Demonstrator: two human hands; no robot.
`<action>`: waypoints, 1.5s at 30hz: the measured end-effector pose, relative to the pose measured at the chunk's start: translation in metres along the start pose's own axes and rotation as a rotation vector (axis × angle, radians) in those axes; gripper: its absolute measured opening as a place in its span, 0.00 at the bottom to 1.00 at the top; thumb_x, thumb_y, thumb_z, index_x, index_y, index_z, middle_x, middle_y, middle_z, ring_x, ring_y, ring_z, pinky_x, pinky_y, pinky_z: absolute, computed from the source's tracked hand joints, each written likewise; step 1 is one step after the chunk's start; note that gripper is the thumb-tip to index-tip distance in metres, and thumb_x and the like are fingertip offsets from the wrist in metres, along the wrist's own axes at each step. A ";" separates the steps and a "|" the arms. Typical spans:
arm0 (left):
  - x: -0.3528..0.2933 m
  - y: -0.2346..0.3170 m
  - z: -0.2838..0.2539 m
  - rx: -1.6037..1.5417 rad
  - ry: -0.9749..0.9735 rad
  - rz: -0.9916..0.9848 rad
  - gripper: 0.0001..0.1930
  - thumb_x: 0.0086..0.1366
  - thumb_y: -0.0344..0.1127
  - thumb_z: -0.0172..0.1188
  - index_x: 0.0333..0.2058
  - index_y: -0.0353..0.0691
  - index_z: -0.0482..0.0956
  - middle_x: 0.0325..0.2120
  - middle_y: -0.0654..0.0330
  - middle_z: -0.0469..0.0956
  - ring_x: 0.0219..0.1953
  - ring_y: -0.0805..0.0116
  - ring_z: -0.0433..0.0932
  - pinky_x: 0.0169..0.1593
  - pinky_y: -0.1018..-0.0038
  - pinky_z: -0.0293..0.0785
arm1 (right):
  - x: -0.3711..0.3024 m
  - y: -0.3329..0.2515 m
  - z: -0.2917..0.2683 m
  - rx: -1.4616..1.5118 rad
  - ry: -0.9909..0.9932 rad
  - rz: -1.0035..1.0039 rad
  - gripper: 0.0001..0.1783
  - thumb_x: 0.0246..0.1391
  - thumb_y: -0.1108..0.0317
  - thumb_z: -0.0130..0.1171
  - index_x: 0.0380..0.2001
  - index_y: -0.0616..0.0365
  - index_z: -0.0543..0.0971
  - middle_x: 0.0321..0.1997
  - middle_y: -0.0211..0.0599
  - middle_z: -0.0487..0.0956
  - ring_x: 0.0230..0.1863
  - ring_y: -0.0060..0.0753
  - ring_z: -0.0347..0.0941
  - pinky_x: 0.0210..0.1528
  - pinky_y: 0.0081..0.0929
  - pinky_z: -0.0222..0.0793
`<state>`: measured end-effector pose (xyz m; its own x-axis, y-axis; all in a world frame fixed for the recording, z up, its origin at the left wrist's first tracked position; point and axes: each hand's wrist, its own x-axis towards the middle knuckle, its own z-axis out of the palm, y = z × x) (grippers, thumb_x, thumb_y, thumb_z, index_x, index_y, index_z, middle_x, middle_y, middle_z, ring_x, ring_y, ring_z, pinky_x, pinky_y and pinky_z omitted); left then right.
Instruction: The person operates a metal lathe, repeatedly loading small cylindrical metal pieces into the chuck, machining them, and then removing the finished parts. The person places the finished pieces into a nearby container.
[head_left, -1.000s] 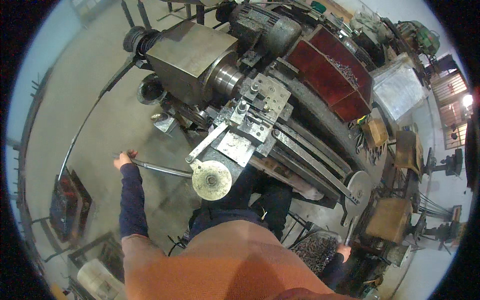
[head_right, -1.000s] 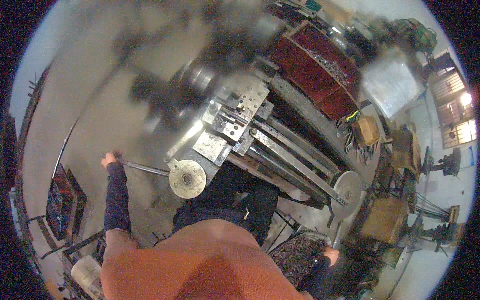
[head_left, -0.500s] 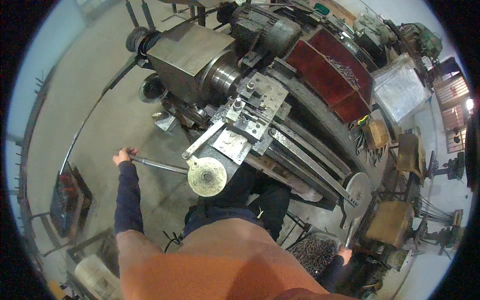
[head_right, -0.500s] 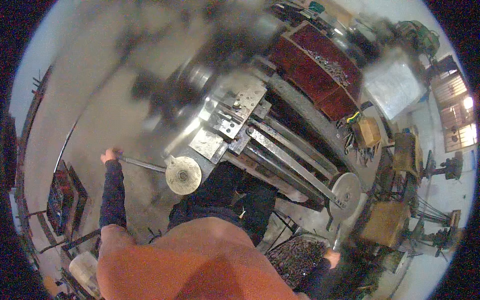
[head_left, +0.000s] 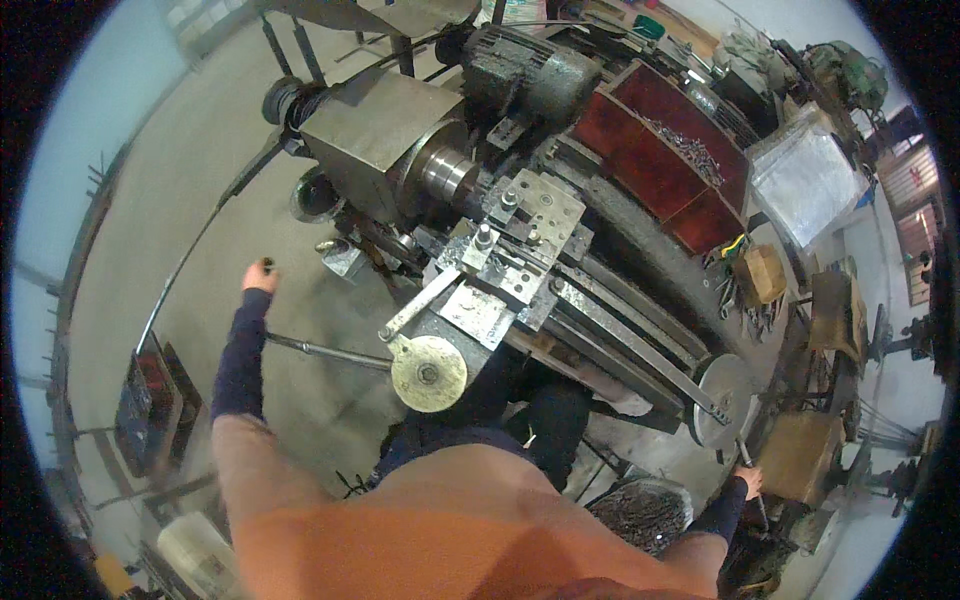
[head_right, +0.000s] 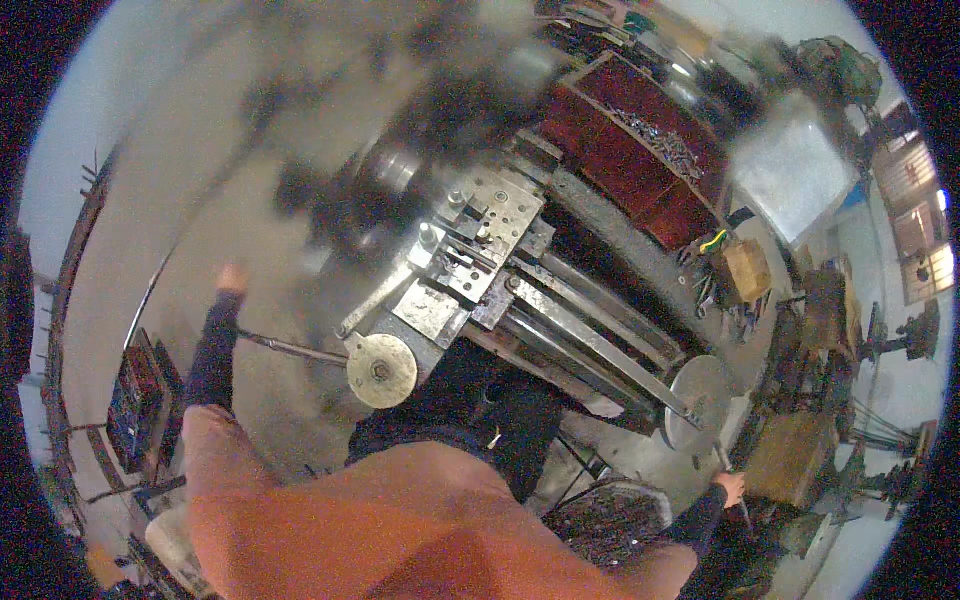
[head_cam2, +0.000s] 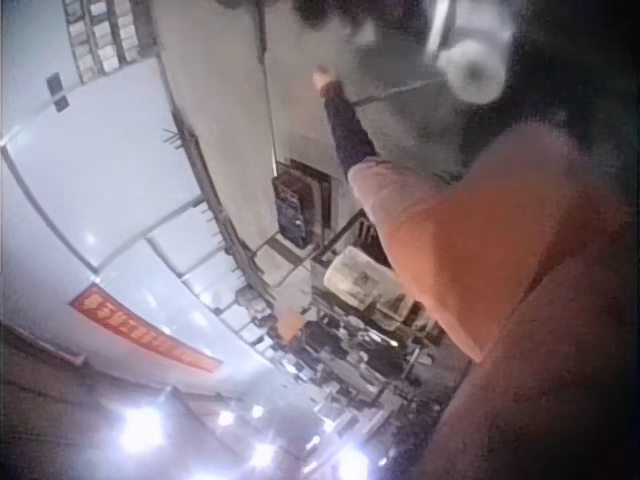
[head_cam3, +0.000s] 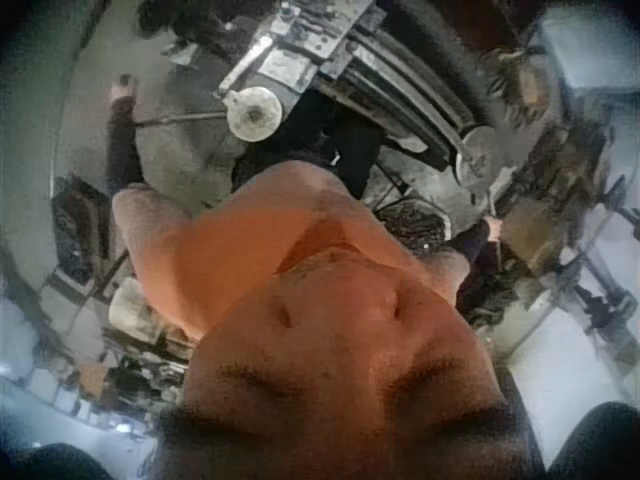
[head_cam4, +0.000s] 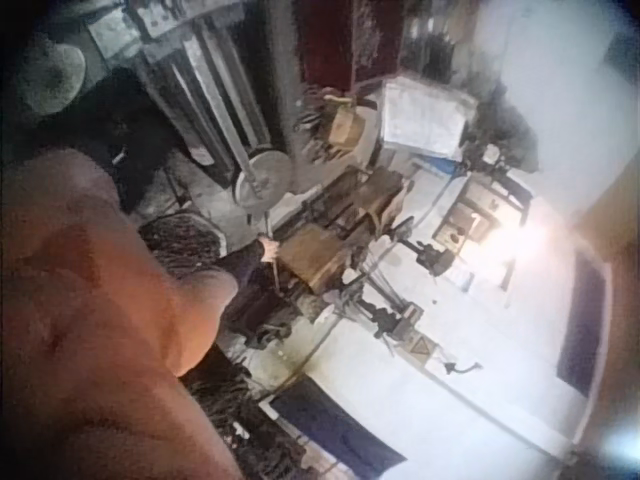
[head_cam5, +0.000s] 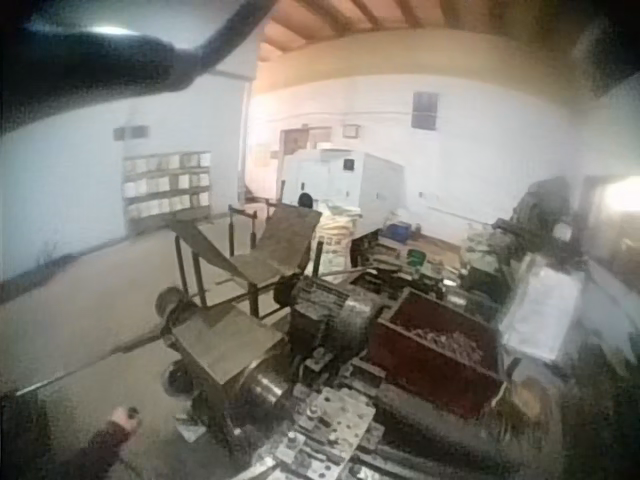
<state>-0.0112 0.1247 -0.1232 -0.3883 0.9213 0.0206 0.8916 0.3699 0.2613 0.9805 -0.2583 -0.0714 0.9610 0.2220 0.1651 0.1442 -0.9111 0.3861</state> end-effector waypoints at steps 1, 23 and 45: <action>0.010 0.017 0.014 0.037 -0.047 0.130 0.22 0.48 0.40 0.58 0.42 0.36 0.73 0.35 0.47 0.76 0.39 0.52 0.75 0.44 0.64 0.71 | -0.012 -0.001 0.010 0.032 0.112 -0.046 0.29 0.44 0.56 0.52 0.52 0.51 0.67 0.53 0.37 0.70 0.52 0.40 0.67 0.54 0.38 0.59; 0.060 0.075 0.126 0.338 -0.362 0.296 0.15 0.54 0.38 0.51 0.40 0.41 0.71 0.36 0.51 0.77 0.40 0.53 0.76 0.41 0.59 0.72 | -0.080 -0.095 -0.186 1.046 0.244 -0.822 0.21 0.39 0.64 0.58 0.38 0.67 0.76 0.38 0.43 0.77 0.41 0.35 0.73 0.48 0.29 0.65; -0.067 -0.069 -0.141 0.138 0.268 -0.399 0.28 0.59 0.63 0.37 0.38 0.48 0.76 0.33 0.49 0.76 0.39 0.49 0.74 0.41 0.59 0.70 | -0.393 -0.438 -0.428 0.768 0.005 -1.698 0.14 0.26 0.63 0.57 0.20 0.59 0.81 0.22 0.50 0.77 0.28 0.47 0.76 0.38 0.33 0.71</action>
<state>-0.0799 0.0206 -0.0071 -0.7357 0.6479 0.1973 0.6766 0.7167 0.1693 0.4387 0.2021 0.0832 -0.3073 0.9470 0.0934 0.8905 0.3208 -0.3226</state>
